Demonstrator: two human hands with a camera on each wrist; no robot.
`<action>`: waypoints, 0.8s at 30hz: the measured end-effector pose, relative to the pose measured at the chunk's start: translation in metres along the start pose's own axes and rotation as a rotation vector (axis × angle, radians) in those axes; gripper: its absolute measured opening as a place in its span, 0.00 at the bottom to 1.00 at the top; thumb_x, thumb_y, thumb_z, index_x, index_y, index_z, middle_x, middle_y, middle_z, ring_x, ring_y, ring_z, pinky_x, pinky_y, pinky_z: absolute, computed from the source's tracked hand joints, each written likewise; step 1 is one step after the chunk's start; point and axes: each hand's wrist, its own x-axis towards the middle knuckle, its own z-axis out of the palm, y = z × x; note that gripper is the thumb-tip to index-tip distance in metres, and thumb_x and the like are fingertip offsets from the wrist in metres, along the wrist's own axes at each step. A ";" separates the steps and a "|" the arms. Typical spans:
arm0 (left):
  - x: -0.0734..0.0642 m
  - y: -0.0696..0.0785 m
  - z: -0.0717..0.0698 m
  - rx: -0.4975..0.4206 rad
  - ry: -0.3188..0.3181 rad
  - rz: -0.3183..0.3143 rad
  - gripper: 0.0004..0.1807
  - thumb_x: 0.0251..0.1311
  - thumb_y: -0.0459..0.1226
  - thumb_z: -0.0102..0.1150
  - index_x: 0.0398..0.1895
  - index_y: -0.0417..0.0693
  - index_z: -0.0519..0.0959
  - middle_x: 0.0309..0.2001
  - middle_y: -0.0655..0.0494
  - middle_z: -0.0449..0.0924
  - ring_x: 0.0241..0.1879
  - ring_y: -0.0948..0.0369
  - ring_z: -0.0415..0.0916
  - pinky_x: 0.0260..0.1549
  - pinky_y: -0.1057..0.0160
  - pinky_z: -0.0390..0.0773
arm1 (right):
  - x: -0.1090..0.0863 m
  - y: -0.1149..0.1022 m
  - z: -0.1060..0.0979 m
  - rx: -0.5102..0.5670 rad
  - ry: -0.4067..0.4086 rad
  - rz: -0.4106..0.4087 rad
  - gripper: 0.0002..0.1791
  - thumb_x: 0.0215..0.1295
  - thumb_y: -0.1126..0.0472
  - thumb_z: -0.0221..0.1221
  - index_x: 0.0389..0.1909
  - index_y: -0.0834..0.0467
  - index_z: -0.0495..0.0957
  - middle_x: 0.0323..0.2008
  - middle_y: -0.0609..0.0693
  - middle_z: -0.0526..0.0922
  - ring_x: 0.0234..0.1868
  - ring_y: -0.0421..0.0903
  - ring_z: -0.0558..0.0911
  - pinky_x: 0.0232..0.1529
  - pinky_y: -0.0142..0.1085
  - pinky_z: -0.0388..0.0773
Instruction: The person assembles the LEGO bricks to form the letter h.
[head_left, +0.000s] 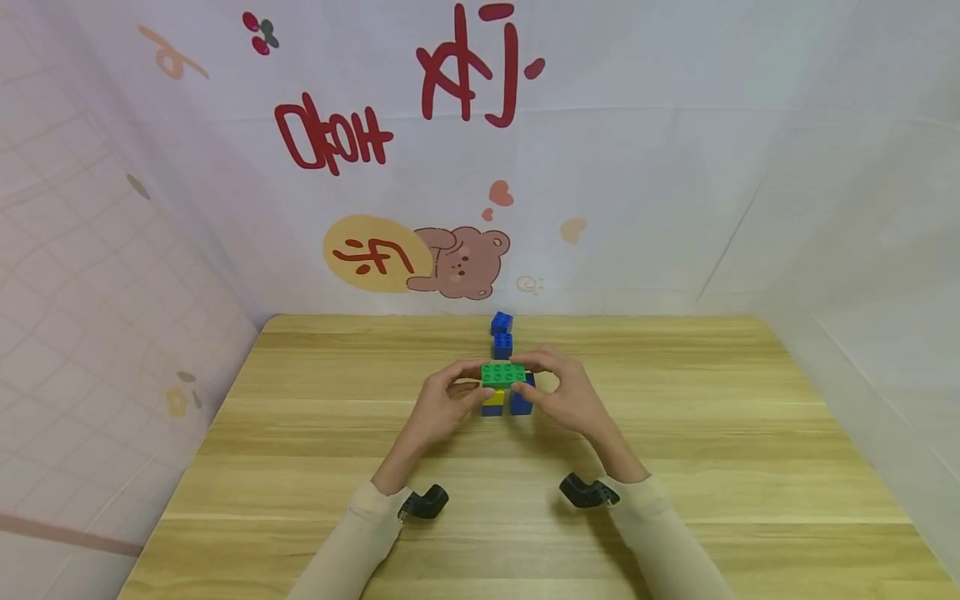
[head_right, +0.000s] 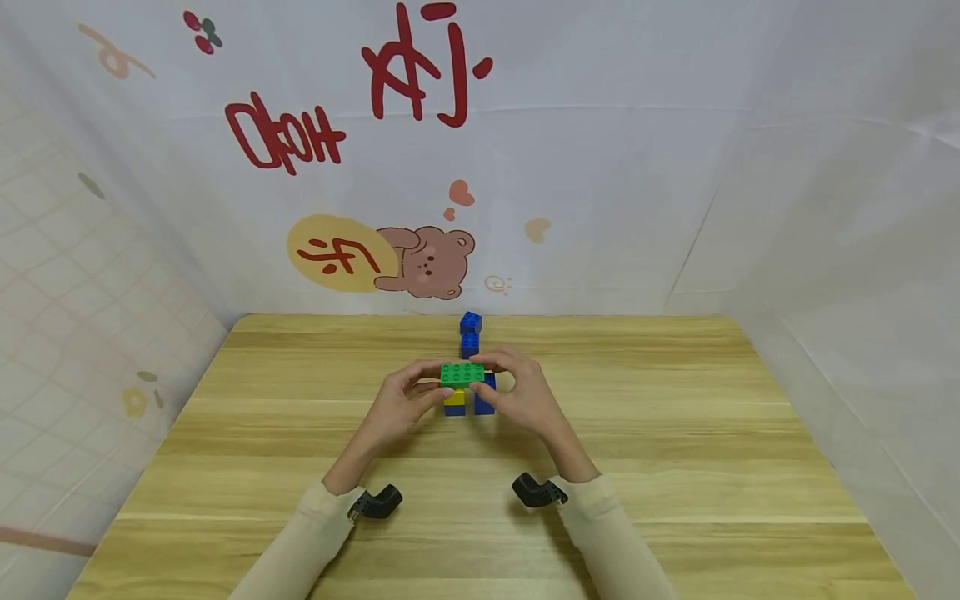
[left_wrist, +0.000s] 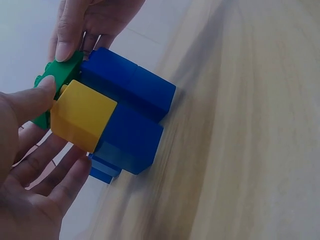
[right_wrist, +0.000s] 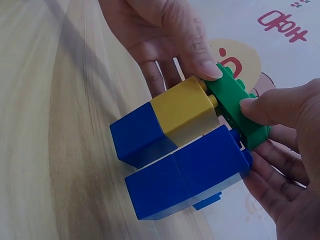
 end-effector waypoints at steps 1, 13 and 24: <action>0.000 0.000 0.000 -0.002 -0.005 -0.003 0.20 0.66 0.38 0.67 0.61 0.58 0.80 0.56 0.53 0.82 0.58 0.56 0.79 0.63 0.56 0.81 | 0.000 0.000 0.000 0.000 -0.003 0.001 0.19 0.64 0.60 0.71 0.55 0.52 0.85 0.52 0.48 0.86 0.52 0.49 0.84 0.56 0.61 0.82; 0.000 0.000 0.001 -0.006 -0.013 -0.034 0.19 0.67 0.36 0.66 0.61 0.55 0.80 0.56 0.51 0.82 0.58 0.55 0.81 0.60 0.62 0.83 | 0.000 0.000 0.000 0.014 -0.010 0.010 0.19 0.64 0.60 0.71 0.57 0.54 0.84 0.53 0.50 0.86 0.52 0.51 0.84 0.57 0.60 0.83; -0.001 0.001 0.001 0.025 -0.013 -0.033 0.20 0.67 0.37 0.67 0.62 0.53 0.80 0.53 0.48 0.83 0.55 0.53 0.84 0.56 0.63 0.85 | -0.001 0.001 0.000 0.013 -0.003 0.013 0.19 0.64 0.59 0.71 0.56 0.53 0.85 0.53 0.50 0.86 0.53 0.51 0.84 0.57 0.61 0.82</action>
